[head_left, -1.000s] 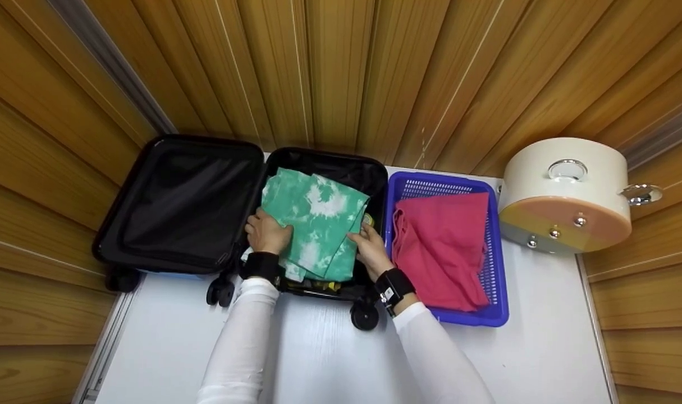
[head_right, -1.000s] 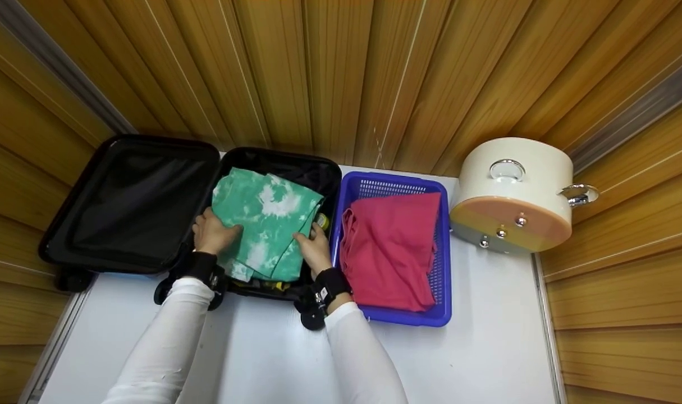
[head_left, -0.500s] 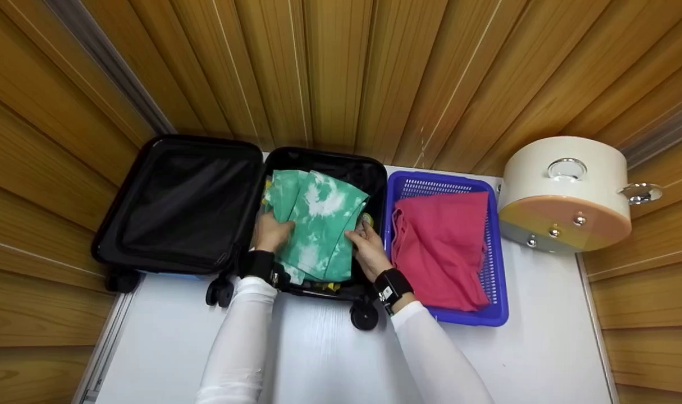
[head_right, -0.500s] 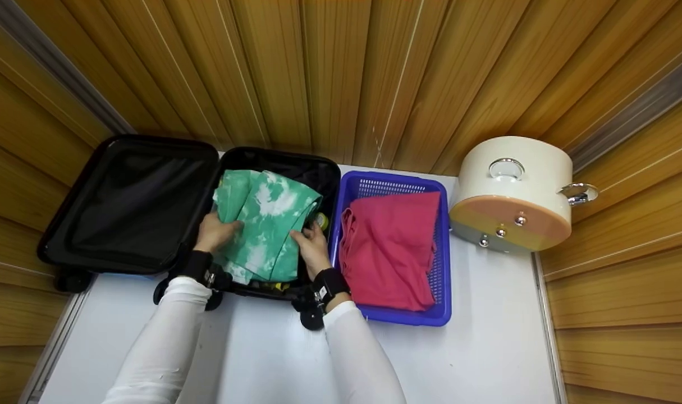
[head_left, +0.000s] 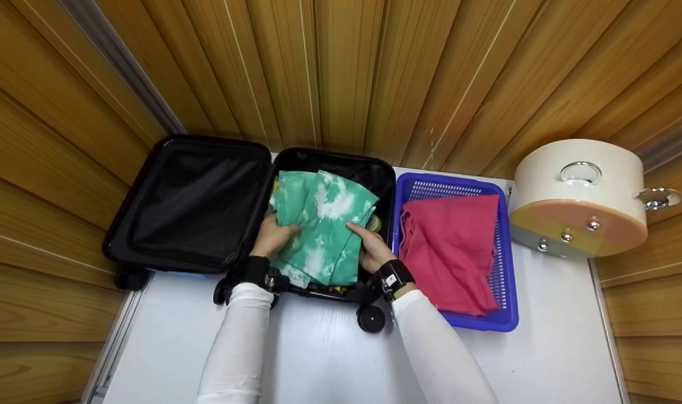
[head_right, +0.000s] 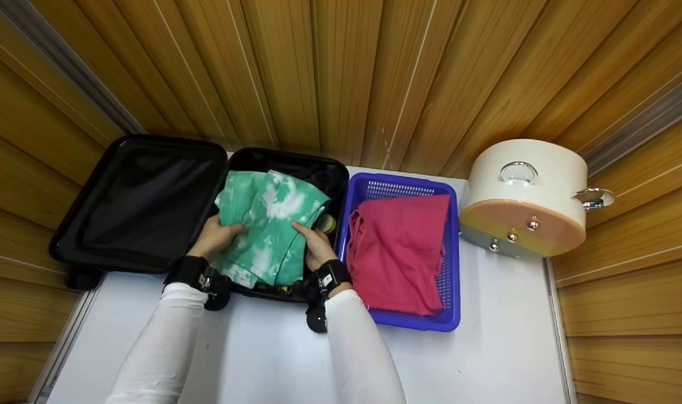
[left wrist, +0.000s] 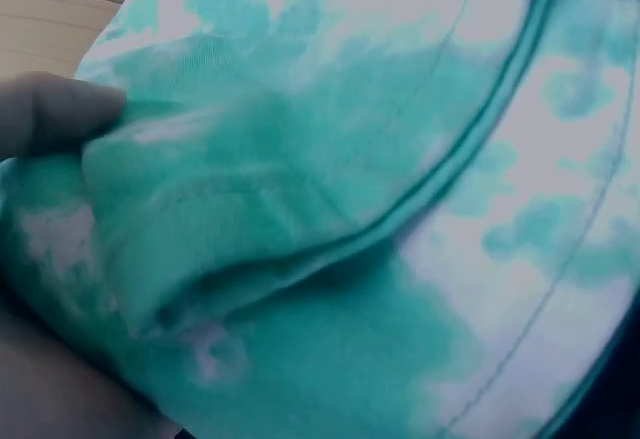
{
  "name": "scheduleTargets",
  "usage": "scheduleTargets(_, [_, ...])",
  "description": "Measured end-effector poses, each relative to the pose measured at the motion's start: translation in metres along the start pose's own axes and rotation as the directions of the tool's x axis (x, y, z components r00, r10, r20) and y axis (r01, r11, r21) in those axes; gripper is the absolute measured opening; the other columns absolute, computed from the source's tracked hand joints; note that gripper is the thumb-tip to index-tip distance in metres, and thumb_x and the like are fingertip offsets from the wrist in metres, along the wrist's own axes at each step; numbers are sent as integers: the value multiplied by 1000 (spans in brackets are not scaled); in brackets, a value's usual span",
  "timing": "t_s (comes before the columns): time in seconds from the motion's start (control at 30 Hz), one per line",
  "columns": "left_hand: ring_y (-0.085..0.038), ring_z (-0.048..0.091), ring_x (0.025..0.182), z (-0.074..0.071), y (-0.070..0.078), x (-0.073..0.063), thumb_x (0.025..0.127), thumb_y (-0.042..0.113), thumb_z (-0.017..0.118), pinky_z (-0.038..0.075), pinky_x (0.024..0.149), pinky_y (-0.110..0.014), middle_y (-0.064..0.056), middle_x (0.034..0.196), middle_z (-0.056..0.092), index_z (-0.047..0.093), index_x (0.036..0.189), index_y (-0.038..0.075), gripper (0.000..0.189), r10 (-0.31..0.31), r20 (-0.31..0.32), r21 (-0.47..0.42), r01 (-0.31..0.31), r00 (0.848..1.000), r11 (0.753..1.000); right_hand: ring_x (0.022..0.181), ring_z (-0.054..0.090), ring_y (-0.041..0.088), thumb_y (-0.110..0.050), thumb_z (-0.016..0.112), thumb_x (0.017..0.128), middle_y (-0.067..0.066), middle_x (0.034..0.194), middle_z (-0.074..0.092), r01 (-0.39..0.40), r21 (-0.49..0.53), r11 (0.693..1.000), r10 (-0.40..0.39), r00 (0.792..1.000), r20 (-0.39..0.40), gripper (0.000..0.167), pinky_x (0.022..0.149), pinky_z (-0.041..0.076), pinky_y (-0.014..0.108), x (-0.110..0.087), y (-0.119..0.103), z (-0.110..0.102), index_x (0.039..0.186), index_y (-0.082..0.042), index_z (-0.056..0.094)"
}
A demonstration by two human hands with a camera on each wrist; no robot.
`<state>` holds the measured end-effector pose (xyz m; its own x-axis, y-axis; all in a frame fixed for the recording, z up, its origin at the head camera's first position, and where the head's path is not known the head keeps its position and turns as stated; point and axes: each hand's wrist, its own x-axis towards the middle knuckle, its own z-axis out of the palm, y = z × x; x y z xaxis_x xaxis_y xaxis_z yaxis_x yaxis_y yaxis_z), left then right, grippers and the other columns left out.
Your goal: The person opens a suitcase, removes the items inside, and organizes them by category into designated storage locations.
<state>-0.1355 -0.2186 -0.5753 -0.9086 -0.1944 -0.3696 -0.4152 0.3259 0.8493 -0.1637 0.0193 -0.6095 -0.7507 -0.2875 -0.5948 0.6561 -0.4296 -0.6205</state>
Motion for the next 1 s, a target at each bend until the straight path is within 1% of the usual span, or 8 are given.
scheduleTargets(0.13, [-45, 52, 128, -3, -2, -1, 93, 18, 64, 45, 105, -55, -31, 150, 45, 44, 152, -4, 66, -35, 23, 17, 34, 999, 999, 101, 70, 19, -16, 67, 102, 7, 113, 72, 61, -118, 991, -64, 998, -20, 46, 99, 55, 37, -4, 3, 1, 144, -4, 52])
scheduleTargets(0.23, [-45, 49, 133, -7, -4, -1, 93, 18, 64, 43, 109, -56, -29, 156, 39, 37, 157, -1, 73, -75, 45, -31, 77, 996, 997, 105, 69, 20, -15, 68, 100, 9, 119, 71, 132, -194, 972, -136, 991, -8, 57, 102, 52, 37, -9, 6, 1, 152, -4, 46])
scheduleTargets(0.43, [-43, 50, 131, -13, -7, 2, 90, 14, 67, 44, 108, -55, -27, 151, 44, 32, 158, -3, 79, -79, 80, -148, 90, 994, 985, 114, 66, 24, -12, 62, 102, 15, 139, 61, 177, -113, 978, -169, 983, 74, 69, 100, 54, 40, -20, 8, 0, 162, -18, 29])
scheduleTargets(0.6, [-42, 50, 131, -16, -3, 2, 91, 14, 70, 44, 108, -54, -27, 150, 46, 35, 157, -3, 77, -50, 91, -133, 61, 995, 989, 121, 59, 27, -23, 61, 104, 16, 156, 44, 194, -153, 969, -192, 981, 26, 83, 104, 51, 41, -23, 7, -5, 169, -23, 10])
scheduleTargets(0.7, [-41, 52, 130, -15, -3, 2, 92, 16, 70, 46, 107, -53, -25, 151, 47, 38, 157, -1, 74, -84, 132, -131, 101, 988, 986, 118, 60, 26, -21, 63, 102, 16, 150, 49, 161, -157, 974, -163, 987, 0, 78, 103, 51, 40, -24, 6, -9, 166, -16, 19])
scheduleTargets(0.8, [-40, 53, 130, -11, -4, 0, 94, 18, 69, 47, 106, -51, -24, 153, 47, 36, 159, 1, 75, -118, 167, -117, 138, 979, 983, 107, 66, 25, -13, 63, 98, 14, 131, 62, 77, -146, 986, -78, 997, -6, 63, 95, 55, 39, -26, 6, -10, 156, -7, 37])
scheduleTargets(0.9, [-40, 50, 135, -8, -5, 0, 93, 16, 71, 44, 111, -50, -25, 155, 45, 32, 160, -1, 79, -97, 170, -82, 112, 981, 990, 98, 69, 23, -11, 62, 99, 11, 115, 68, 31, -197, 980, -33, 999, -7, 54, 87, 57, 37, -28, 5, -9, 149, -5, 43])
scheduleTargets(1.0, [-41, 39, 145, -7, -5, 0, 92, 15, 73, 37, 118, -50, -27, 161, 36, 23, 163, -1, 88, -74, 166, -4, 76, 983, 997, 100, 68, 23, -11, 59, 101, 12, 117, 67, 55, -301, 952, -61, 998, -11, 57, 86, 57, 37, -31, 2, -7, 155, -7, 38])
